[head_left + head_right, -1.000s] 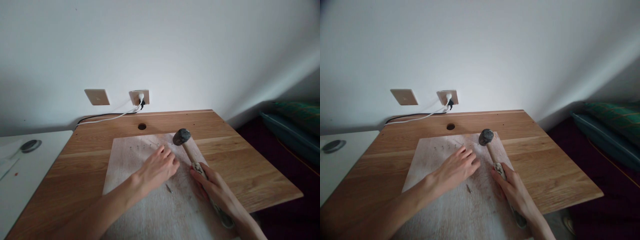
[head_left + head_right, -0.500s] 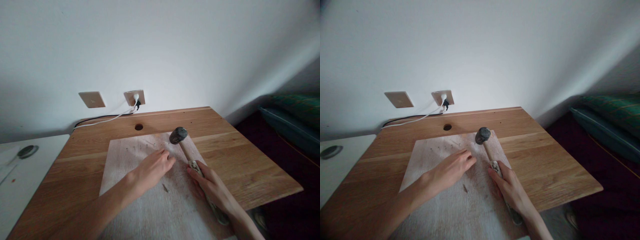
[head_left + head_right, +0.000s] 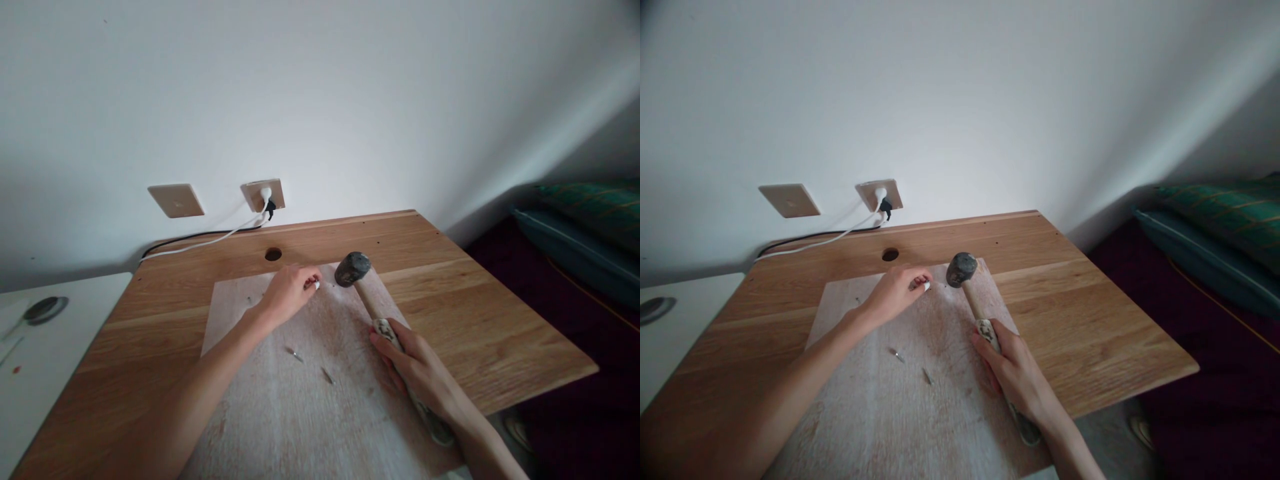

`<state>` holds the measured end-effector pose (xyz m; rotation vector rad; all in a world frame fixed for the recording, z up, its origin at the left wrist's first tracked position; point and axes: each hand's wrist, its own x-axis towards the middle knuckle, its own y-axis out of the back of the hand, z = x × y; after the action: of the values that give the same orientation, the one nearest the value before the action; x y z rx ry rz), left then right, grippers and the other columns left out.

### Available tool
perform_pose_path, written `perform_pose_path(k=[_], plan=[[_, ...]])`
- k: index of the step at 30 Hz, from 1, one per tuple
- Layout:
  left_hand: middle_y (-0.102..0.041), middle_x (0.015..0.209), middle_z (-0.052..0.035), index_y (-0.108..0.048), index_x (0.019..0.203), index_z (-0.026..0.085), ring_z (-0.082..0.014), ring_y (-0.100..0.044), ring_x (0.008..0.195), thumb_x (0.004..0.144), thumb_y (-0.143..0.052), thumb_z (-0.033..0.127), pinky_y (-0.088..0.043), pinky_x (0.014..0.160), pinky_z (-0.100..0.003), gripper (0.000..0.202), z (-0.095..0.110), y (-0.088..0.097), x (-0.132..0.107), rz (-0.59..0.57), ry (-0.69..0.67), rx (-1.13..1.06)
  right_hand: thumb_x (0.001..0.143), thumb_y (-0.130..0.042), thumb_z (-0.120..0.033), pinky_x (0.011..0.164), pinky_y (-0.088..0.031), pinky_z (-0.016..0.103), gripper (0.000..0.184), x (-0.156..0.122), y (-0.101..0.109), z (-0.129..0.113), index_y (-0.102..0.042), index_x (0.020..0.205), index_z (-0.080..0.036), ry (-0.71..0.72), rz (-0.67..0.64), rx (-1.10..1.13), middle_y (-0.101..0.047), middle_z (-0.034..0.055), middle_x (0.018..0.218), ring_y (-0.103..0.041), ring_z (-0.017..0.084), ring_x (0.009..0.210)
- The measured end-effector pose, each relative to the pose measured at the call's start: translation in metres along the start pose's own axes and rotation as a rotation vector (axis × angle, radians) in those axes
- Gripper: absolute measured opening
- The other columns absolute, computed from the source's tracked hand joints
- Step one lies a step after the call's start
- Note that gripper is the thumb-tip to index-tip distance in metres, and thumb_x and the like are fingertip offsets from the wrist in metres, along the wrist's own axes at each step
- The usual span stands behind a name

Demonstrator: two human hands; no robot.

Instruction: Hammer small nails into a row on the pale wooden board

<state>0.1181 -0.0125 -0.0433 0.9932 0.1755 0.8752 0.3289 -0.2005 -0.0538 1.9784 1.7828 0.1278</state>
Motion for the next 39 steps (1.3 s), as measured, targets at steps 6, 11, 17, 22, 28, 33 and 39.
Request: perform_pose_path(k=[6,11,17,22,28,33,39], plan=[[-0.078,0.092,-0.002,-0.074,0.093,0.022,-0.0202,-0.072,0.088,0.089,-0.067,0.003,-0.056,0.085,-0.034,0.021,-0.001,-0.001,-0.002,0.007,-0.073,0.038,0.103,-0.05,-0.057,0.052,-0.039,0.027,0.039,-0.001,0.0,-0.004,-0.051,0.079,-0.026,-0.006,0.008,-0.028,-0.051,-0.0074,0.05,-0.05,0.014,0.048],[-0.077,0.094,-0.0031,-0.075,0.096,0.021,-0.0227,-0.07,0.096,0.091,-0.069,0.006,-0.056,0.09,-0.038,0.017,-0.002,-0.004,-0.004,0.001,-0.157,0.109,0.103,-0.05,-0.055,0.052,-0.038,0.027,0.039,-0.001,0.0,-0.004,-0.049,0.078,-0.026,0.003,0.006,-0.039,-0.05,-0.0074,0.051,-0.048,0.014,0.048],[-0.077,0.092,-0.0044,-0.075,0.093,0.02,-0.0237,-0.07,0.093,0.091,-0.069,0.006,-0.055,0.09,-0.04,0.015,-0.002,-0.01,-0.004,0.05,-0.149,0.158,0.102,-0.051,-0.056,0.051,-0.038,0.026,0.039,0.001,0.002,-0.002,-0.049,0.078,-0.025,0.005,-0.004,-0.044,-0.051,-0.0069,0.054,-0.048,0.013,0.05],[-0.078,0.09,-0.0029,-0.072,0.107,0.02,-0.0215,-0.073,0.088,0.085,-0.072,0.003,-0.057,0.086,-0.035,0.028,-0.006,-0.013,-0.003,0.078,-0.048,0.04,0.102,-0.051,-0.057,0.05,-0.037,0.025,0.039,-0.002,0.003,-0.008,-0.05,0.081,-0.025,0.023,-0.051,-0.046,-0.05,-0.0071,0.055,-0.047,0.012,0.049],[-0.079,0.094,-0.004,-0.067,0.125,0.018,-0.0217,-0.074,0.09,0.08,-0.072,0.002,-0.058,0.087,-0.035,0.048,-0.007,-0.015,-0.004,0.094,0.005,0.025,0.102,-0.049,-0.057,0.046,-0.033,0.025,0.037,-0.01,0.003,-0.03,-0.052,0.086,-0.024,0.012,-0.089,-0.085,-0.045,-0.0095,0.049,-0.042,0.011,0.043],[-0.076,0.093,-0.0037,-0.069,0.122,0.018,-0.0213,-0.072,0.091,0.079,-0.07,0.002,-0.056,0.089,-0.035,0.046,-0.006,-0.014,-0.004,0.102,-0.034,0.042,0.1,-0.051,-0.054,0.044,-0.031,0.024,0.033,-0.01,0.002,-0.044,-0.05,0.086,-0.024,-0.003,-0.098,-0.11,-0.043,-0.0102,0.052,-0.042,0.01,0.041],[-0.075,0.09,-0.0035,-0.071,0.111,0.018,-0.0213,-0.07,0.089,0.079,-0.068,0.002,-0.055,0.088,-0.034,0.035,-0.005,-0.014,-0.005,0.101,-0.054,0.063,0.102,-0.051,-0.054,0.045,-0.032,0.023,0.034,-0.008,0.003,-0.044,-0.052,0.087,-0.023,0.001,-0.099,-0.139,-0.044,-0.0101,0.053,-0.044,0.01,0.042]])
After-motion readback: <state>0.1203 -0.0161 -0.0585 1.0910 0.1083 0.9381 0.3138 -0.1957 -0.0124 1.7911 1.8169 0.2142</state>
